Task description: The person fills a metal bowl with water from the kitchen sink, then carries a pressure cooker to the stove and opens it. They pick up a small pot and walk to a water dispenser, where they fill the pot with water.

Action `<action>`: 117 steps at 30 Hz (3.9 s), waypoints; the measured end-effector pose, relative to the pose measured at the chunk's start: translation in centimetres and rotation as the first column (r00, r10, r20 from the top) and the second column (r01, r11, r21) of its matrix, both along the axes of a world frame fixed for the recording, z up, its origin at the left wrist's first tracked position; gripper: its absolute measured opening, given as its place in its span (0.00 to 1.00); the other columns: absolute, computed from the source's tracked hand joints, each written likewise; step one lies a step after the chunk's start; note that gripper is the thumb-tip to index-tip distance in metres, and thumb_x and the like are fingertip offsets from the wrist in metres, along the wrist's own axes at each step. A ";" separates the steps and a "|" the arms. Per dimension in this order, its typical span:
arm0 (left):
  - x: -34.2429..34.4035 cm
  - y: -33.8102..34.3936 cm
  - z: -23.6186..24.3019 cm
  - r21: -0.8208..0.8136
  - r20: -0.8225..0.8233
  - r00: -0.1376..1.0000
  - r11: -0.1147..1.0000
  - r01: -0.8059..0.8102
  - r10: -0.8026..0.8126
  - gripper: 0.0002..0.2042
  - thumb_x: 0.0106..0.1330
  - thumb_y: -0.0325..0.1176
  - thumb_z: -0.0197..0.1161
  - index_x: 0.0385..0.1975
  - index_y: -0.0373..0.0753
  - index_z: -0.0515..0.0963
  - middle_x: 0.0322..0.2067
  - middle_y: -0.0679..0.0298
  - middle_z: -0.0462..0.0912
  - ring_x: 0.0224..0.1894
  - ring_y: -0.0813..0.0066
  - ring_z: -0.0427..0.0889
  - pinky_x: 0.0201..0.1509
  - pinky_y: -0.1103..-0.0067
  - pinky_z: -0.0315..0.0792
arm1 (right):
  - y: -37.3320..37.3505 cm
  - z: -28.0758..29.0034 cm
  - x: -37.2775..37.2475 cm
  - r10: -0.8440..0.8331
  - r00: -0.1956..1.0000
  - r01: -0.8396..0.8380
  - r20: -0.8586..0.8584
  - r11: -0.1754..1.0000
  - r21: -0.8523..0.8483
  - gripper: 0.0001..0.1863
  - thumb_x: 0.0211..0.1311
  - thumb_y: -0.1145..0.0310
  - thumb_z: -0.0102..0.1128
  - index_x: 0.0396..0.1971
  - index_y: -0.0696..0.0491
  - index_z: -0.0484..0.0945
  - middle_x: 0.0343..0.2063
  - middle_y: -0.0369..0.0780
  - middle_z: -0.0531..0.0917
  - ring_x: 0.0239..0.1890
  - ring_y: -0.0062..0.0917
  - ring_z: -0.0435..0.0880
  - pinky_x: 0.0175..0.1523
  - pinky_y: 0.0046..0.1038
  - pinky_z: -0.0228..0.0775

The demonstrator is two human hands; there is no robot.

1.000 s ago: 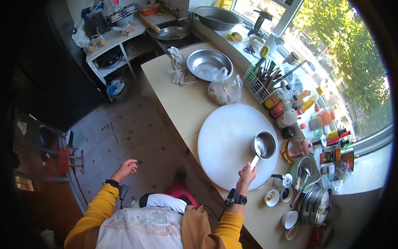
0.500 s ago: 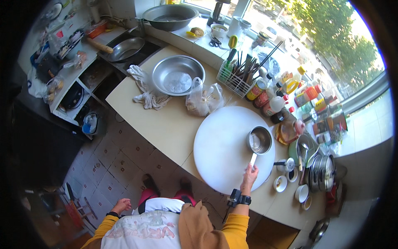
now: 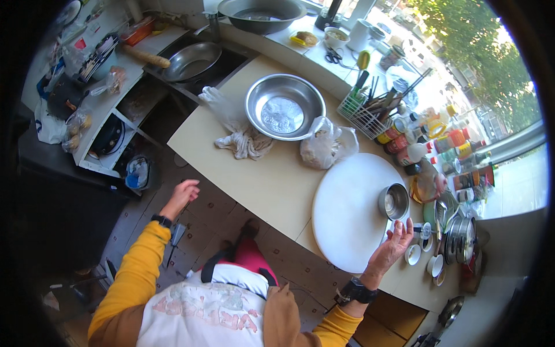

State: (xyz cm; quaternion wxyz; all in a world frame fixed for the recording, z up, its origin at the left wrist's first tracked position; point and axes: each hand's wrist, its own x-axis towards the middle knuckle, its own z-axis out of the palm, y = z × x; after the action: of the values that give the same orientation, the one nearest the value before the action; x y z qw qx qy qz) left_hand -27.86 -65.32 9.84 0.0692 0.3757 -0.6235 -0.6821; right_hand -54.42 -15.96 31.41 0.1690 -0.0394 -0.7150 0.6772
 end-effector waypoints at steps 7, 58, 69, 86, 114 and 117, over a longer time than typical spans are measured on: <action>-9.5 -0.3 2.6 -0.030 0.031 0.984 0.984 0.174 -0.173 0.12 0.70 0.28 0.49 0.47 0.33 0.77 0.29 0.64 0.81 0.26 0.81 0.79 0.32 0.84 0.75 | -7.5 0.9 -6.6 0.296 0.949 -0.226 0.109 0.878 -0.421 0.21 0.68 0.63 0.55 0.59 0.49 0.67 0.42 0.31 0.79 0.47 0.17 0.75 0.51 0.24 0.58; -30.9 -15.8 -1.3 -0.923 0.187 0.956 0.292 0.249 -0.225 0.13 0.59 0.32 0.58 0.44 0.48 0.74 0.41 0.65 0.75 0.49 0.66 0.73 0.55 0.68 0.66 | -34.9 -0.1 -44.4 0.593 0.795 -0.469 0.126 0.733 -0.493 0.23 0.73 0.64 0.47 0.63 0.57 0.65 0.60 0.45 0.71 0.62 0.30 0.71 0.63 0.28 0.66; -31.6 -15.9 -0.9 -0.905 0.228 0.938 0.298 0.303 -0.259 0.14 0.56 0.31 0.58 0.43 0.47 0.73 0.41 0.64 0.76 0.48 0.63 0.74 0.54 0.66 0.65 | -39.3 -3.7 -50.2 0.531 0.834 -0.376 0.150 0.746 -0.550 0.13 0.66 0.69 0.57 0.45 0.60 0.69 0.40 0.46 0.78 0.42 0.33 0.82 0.47 0.29 0.79; -31.7 -16.3 -0.6 -0.882 0.289 0.916 0.294 0.368 -0.280 0.14 0.55 0.30 0.57 0.43 0.47 0.74 0.40 0.65 0.75 0.44 0.63 0.73 0.49 0.66 0.66 | -46.2 -11.2 -61.3 0.513 0.801 -0.263 0.308 0.764 -0.589 0.17 0.66 0.70 0.54 0.49 0.60 0.62 0.39 0.53 0.79 0.39 0.37 0.84 0.39 0.29 0.82; -31.2 -16.1 -1.2 -0.903 0.300 0.924 0.242 0.355 -0.238 0.17 0.55 0.36 0.62 0.46 0.50 0.73 0.39 0.69 0.72 0.45 0.71 0.73 0.50 0.71 0.66 | -44.1 -15.1 -68.6 0.607 0.719 -0.355 0.340 0.740 -0.571 0.23 0.61 0.69 0.46 0.53 0.68 0.70 0.46 0.50 0.81 0.47 0.36 0.83 0.46 0.24 0.83; -31.1 -16.1 -1.3 -0.922 0.271 0.935 0.216 0.320 -0.230 0.16 0.55 0.36 0.61 0.45 0.49 0.73 0.39 0.68 0.72 0.44 0.71 0.74 0.49 0.71 0.66 | -42.7 -13.2 -65.7 0.607 0.729 -0.385 0.315 0.746 -0.544 0.24 0.62 0.67 0.47 0.54 0.68 0.69 0.47 0.50 0.80 0.48 0.36 0.82 0.47 0.25 0.83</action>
State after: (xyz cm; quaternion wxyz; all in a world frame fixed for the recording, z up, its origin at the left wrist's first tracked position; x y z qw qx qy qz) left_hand -58.99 -81.42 8.49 0.1356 0.1665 -0.9643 -0.1549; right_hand -120.12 -58.70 18.22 -0.2174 -0.0425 -0.5432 0.8099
